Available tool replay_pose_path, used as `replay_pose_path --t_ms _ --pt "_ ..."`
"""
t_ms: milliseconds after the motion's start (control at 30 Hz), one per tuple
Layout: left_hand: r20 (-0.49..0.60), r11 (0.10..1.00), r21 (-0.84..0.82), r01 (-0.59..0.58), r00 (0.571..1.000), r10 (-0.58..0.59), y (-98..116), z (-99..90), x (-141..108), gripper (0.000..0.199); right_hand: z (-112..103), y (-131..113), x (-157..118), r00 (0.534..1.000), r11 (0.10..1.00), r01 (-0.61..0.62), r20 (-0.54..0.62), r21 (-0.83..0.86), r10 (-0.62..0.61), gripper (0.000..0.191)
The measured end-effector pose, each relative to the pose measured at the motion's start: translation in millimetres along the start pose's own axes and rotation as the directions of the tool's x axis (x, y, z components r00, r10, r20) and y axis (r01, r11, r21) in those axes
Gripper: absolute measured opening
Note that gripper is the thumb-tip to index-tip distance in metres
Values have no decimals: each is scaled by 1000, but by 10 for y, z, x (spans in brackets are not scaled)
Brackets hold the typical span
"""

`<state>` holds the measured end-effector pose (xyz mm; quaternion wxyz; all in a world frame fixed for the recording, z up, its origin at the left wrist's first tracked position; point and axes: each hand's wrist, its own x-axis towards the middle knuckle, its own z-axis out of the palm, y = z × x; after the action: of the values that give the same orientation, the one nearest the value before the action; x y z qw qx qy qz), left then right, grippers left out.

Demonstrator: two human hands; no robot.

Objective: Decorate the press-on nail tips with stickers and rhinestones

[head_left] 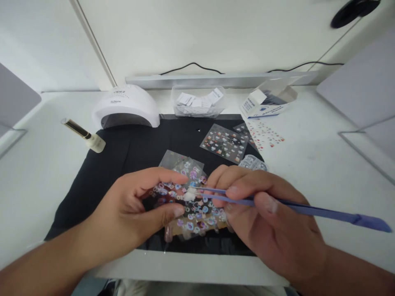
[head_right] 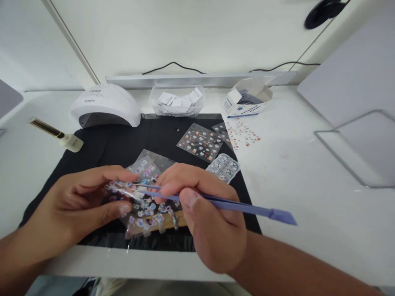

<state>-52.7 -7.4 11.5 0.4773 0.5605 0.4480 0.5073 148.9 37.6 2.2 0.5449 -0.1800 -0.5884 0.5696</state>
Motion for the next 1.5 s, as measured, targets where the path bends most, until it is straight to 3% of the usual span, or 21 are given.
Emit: replay_pose_path --t_ms 167,367,600,900,1100,1333,1500 --pt "-57 998 -50 27 998 -30 39 50 11 35 11 -3 -5 997 997 78 -13 -17 -78 21" --pt "-52 997 -65 44 998 -47 54 32 12 40 -9 -45 -21 985 987 137 112 -86 -128 22" --pt "-12 992 -86 89 996 -90 31 13 -11 38 -13 -23 -8 996 994 87 18 -63 -86 20" --pt "-27 997 -29 77 997 -78 41 36 16 29 11 1 -10 992 989 124 33 -85 -122 22" --pt "-29 974 -46 222 974 -223 59 27 9 27 -9 23 -32 991 989 119 80 -90 -112 25" --pt "-81 988 49 143 987 -139 46 50 5 27 -52 13 -45 971 971 189 177 -147 -162 25" --pt "-61 990 122 75 996 -68 3 11 17 25 -63 15 -44 965 961 207 198 -183 -170 26"
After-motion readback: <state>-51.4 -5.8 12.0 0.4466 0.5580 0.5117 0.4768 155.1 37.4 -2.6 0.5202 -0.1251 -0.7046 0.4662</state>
